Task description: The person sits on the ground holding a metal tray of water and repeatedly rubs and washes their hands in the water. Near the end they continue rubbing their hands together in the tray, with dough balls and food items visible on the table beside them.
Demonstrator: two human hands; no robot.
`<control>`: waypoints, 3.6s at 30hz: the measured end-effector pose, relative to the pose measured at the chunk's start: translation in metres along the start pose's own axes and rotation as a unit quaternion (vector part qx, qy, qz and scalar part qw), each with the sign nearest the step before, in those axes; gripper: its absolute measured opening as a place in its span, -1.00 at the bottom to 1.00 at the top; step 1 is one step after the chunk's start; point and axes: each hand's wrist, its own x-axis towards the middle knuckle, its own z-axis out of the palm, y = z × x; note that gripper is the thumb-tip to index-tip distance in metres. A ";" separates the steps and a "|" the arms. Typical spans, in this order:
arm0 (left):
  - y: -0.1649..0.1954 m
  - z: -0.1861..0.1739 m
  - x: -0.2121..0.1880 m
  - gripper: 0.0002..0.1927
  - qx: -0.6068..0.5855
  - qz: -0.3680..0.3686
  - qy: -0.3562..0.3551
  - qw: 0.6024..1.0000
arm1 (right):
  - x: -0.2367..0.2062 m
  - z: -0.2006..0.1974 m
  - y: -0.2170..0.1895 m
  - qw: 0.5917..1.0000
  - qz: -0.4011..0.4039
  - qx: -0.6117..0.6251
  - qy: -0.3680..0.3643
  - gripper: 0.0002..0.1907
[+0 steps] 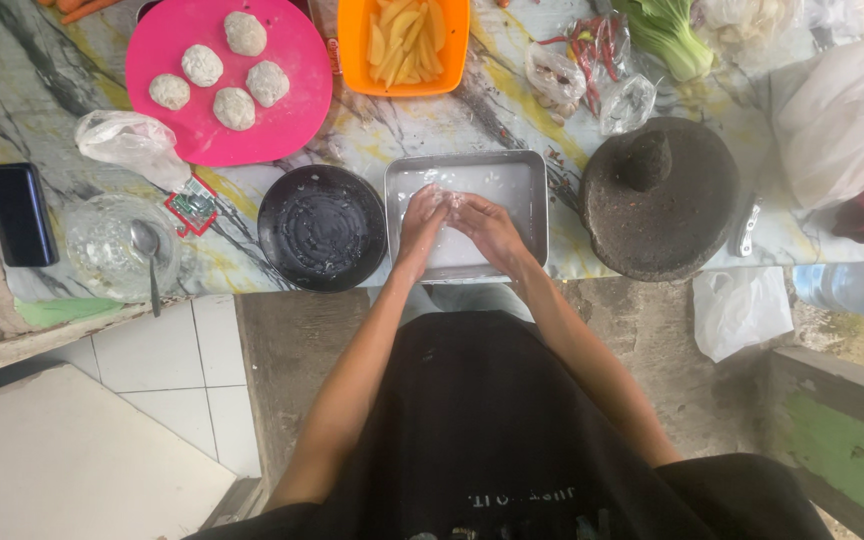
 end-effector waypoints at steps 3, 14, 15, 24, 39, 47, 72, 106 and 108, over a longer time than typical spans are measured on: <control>0.008 -0.001 -0.005 -0.36 -0.132 -0.111 -0.077 0.982 | 0.001 0.007 -0.007 0.998 0.010 0.050 -0.024 -0.74; 0.002 0.011 -0.008 -0.68 -0.114 0.021 0.046 0.992 | 0.008 -0.002 -0.009 0.964 -0.086 -0.200 0.151 -0.78; 0.003 0.008 -0.006 -0.70 -0.070 0.026 0.044 0.996 | 0.006 -0.005 -0.011 0.947 -0.100 -0.258 0.166 -0.70; 0.016 -0.011 -0.011 -0.62 0.407 0.198 0.050 0.890 | -0.016 -0.022 0.000 0.647 -0.180 -0.733 0.112 -0.20; 0.018 -0.001 -0.021 -0.37 0.515 0.192 -0.084 0.831 | -0.007 -0.024 -0.014 0.688 -0.158 -0.701 0.105 -0.61; 0.024 0.027 -0.015 -0.14 -0.157 -0.107 -0.072 0.979 | -0.014 0.026 0.001 0.934 -0.053 -0.322 0.149 -0.39; 0.030 0.001 -0.024 -0.05 -0.142 -0.147 -0.171 0.964 | -0.019 -0.025 -0.014 0.907 -0.119 -0.404 -0.005 -0.79; 0.031 0.007 -0.015 -0.13 -0.188 -0.142 -0.051 0.971 | 0.005 0.019 0.007 0.685 -0.248 -0.679 0.091 -0.88; 0.029 0.008 -0.015 -0.13 -0.193 -0.148 -0.051 0.969 | 0.005 0.019 0.008 0.683 -0.244 -0.684 0.084 -0.87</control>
